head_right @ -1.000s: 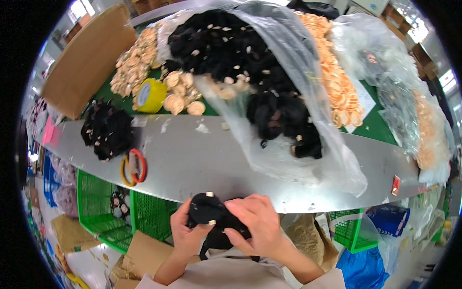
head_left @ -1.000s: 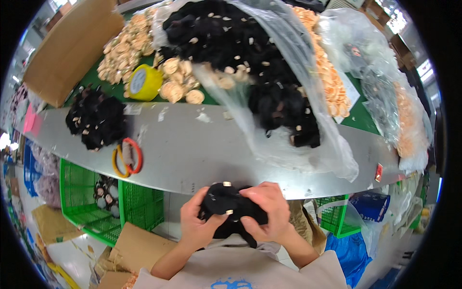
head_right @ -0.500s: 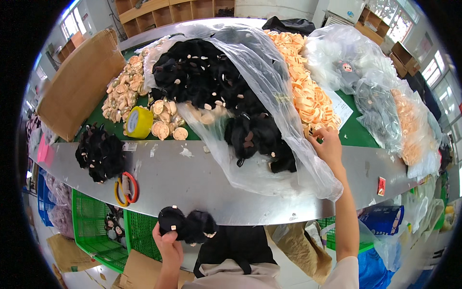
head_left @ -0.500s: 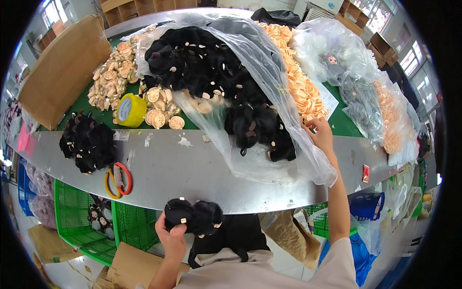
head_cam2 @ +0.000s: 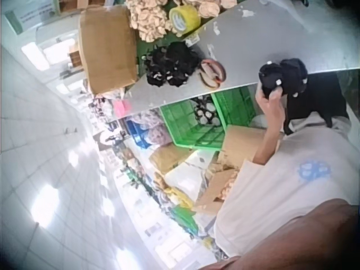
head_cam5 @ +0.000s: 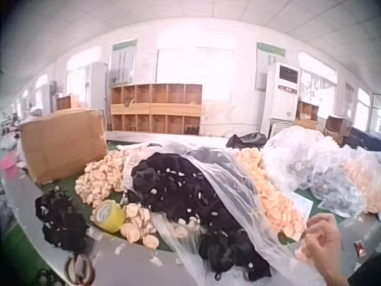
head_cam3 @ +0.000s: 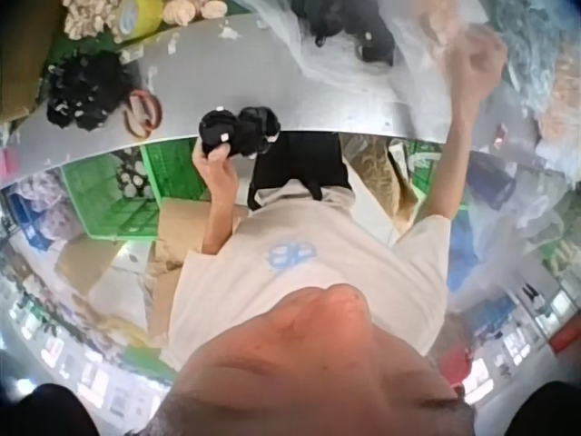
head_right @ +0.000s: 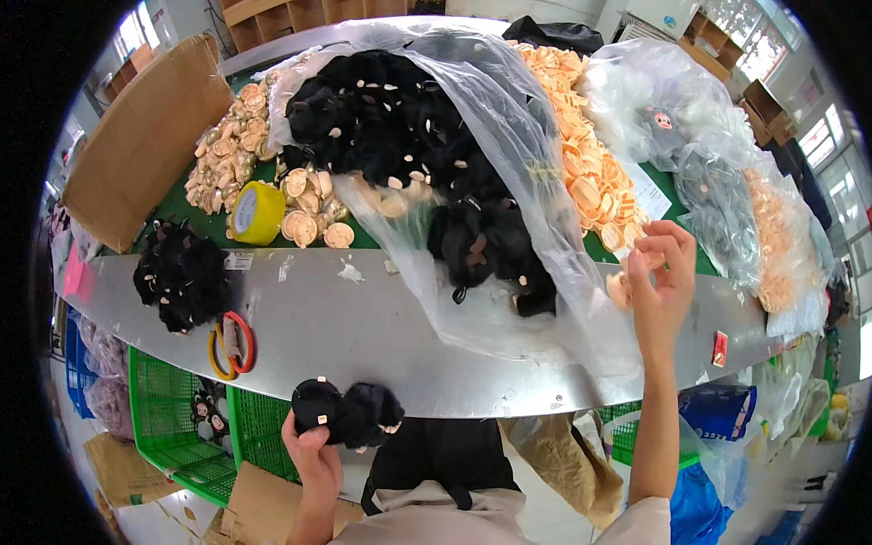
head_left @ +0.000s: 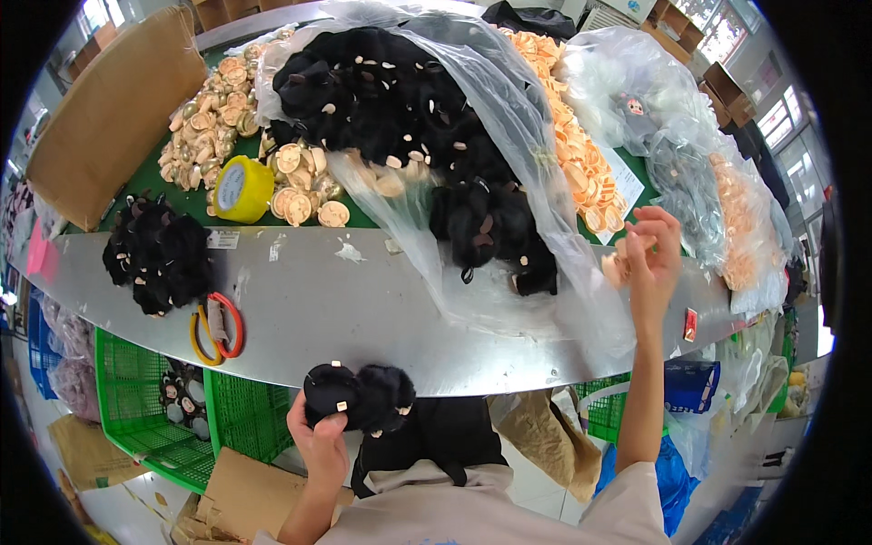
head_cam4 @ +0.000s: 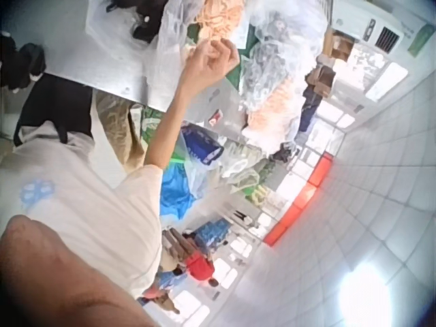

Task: The person assembles small black plush toys by inserting round wooden discs into the body openings and pressing them to secure. The person handles each toy one at a time, picks up discs from the table, and places the finished toys back on the work surface.

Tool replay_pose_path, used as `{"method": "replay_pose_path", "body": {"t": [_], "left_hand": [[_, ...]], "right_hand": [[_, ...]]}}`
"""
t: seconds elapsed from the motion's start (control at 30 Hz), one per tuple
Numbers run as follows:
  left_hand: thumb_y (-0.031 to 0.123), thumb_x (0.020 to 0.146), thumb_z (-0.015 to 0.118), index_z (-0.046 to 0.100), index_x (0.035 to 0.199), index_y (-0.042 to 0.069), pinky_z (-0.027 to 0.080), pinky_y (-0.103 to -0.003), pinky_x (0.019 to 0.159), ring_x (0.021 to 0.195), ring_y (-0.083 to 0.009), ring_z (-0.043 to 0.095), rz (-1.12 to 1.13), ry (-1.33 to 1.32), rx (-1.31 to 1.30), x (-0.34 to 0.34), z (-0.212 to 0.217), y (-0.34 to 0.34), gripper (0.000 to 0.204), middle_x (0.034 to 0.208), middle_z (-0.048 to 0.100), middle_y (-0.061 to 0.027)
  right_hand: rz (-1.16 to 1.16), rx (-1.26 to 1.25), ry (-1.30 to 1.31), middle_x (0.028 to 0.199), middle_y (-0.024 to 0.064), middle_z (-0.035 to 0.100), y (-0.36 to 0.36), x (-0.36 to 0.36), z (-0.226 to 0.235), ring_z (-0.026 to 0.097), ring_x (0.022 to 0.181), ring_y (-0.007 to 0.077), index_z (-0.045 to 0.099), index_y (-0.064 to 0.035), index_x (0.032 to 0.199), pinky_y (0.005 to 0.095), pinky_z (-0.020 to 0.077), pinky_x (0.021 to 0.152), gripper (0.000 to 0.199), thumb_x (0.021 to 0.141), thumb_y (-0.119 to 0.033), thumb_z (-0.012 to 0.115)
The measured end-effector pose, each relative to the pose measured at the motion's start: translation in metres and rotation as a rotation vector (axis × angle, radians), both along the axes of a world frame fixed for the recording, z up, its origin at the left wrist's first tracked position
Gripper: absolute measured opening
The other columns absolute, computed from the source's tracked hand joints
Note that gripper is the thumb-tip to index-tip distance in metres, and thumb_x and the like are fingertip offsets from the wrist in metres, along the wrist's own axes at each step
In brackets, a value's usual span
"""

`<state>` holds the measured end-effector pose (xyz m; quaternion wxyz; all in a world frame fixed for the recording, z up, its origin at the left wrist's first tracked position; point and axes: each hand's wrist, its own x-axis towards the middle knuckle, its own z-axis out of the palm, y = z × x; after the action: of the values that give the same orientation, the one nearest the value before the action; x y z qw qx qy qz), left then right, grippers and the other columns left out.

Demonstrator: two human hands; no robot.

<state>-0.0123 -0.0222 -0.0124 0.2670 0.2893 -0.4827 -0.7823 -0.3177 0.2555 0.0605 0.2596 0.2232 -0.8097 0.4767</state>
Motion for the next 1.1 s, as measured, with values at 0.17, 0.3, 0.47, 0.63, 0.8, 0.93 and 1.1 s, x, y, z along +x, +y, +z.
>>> {"method": "replay_pose_path", "body": {"t": [0.17, 0.3, 0.47, 0.63, 0.8, 0.93, 1.1], "left_hand": [[0.013, 0.070, 0.062, 0.064, 0.110, -0.005, 0.048, -0.026, 0.084, 0.089, -0.0114, 0.059, -0.095, -0.073, 0.002, -0.015, 0.021, 0.011, 0.044, 0.096, 0.065, -0.0030], [0.012, 0.068, 0.062, 0.066, 0.108, -0.003, 0.046, -0.023, 0.081, 0.085, -0.0087, 0.058, -0.158, -0.059, -0.038, -0.013, 0.018, 0.014, 0.042, 0.093, 0.067, -0.0011], [0.012, 0.069, 0.061, 0.065, 0.114, -0.004, 0.048, -0.024, 0.082, 0.087, -0.0099, 0.059, -0.117, -0.056, -0.020, -0.015, 0.019, 0.016, 0.048, 0.098, 0.067, -0.0027], [0.014, 0.069, 0.062, 0.063, 0.117, -0.004, 0.049, -0.024, 0.081, 0.089, -0.0109, 0.060, -0.095, -0.092, 0.011, -0.010, 0.011, 0.014, 0.052, 0.101, 0.066, -0.0042], [0.016, 0.075, 0.062, 0.055, 0.124, -0.002, 0.051, -0.028, 0.081, 0.093, -0.0151, 0.060, -0.136, -0.091, 0.006, -0.002, -0.003, 0.009, 0.053, 0.106, 0.061, -0.0065], [0.018, 0.076, 0.063, 0.054, 0.126, -0.001, 0.051, -0.026, 0.073, 0.093, -0.0142, 0.061, -0.146, -0.145, 0.002, 0.000, -0.007, 0.007, 0.055, 0.107, 0.061, -0.0062], [0.022, 0.077, 0.064, 0.050, 0.131, 0.000, 0.051, -0.026, 0.068, 0.092, -0.0139, 0.061, -0.168, -0.155, -0.027, 0.003, -0.015, 0.006, 0.060, 0.109, 0.061, -0.0059]], "right_hand": [[0.041, -0.028, 0.021, 0.106, 0.0062, 0.056, -0.019, 0.039, 0.019, 0.056, 0.094, 0.0124, 0.061, -0.0026, 0.103, 0.0235, 0.0466, 0.082, 0.017, 0.094, -0.016, 0.064], [-0.100, -0.039, -0.158, 0.098, 0.0054, 0.056, -0.011, 0.013, 0.018, 0.053, 0.090, 0.0111, 0.060, -0.0035, 0.112, 0.0223, 0.0437, 0.080, 0.022, 0.096, -0.019, 0.062], [-0.227, 0.069, -0.114, 0.106, 0.0103, 0.057, 0.024, -0.045, -0.001, 0.053, 0.098, 0.0154, 0.056, -0.0032, 0.120, 0.0314, 0.0467, 0.085, 0.036, 0.089, -0.019, 0.066], [-0.144, -0.198, -0.411, 0.109, 0.0146, 0.059, 0.048, -0.072, -0.040, 0.064, 0.088, 0.0193, 0.046, 0.0006, 0.130, 0.0310, 0.0512, 0.078, 0.043, 0.090, -0.016, 0.049], [-0.200, -0.270, -0.561, 0.103, 0.0136, 0.062, 0.061, -0.073, -0.059, 0.065, 0.087, 0.0174, 0.046, 0.0012, 0.129, 0.0302, 0.0528, 0.074, 0.042, 0.092, -0.018, 0.053], [-0.179, -0.373, -0.502, 0.102, 0.0128, 0.061, 0.067, -0.077, -0.073, 0.064, 0.081, 0.0167, 0.047, 0.0000, 0.128, 0.0295, 0.0542, 0.072, 0.040, 0.093, -0.018, 0.055], [-0.303, 0.011, -0.373, 0.094, 0.0125, 0.061, 0.069, -0.074, -0.079, 0.061, 0.072, 0.0179, 0.052, -0.0023, 0.124, 0.0329, 0.0509, 0.066, 0.035, 0.096, -0.023, 0.058]]}}
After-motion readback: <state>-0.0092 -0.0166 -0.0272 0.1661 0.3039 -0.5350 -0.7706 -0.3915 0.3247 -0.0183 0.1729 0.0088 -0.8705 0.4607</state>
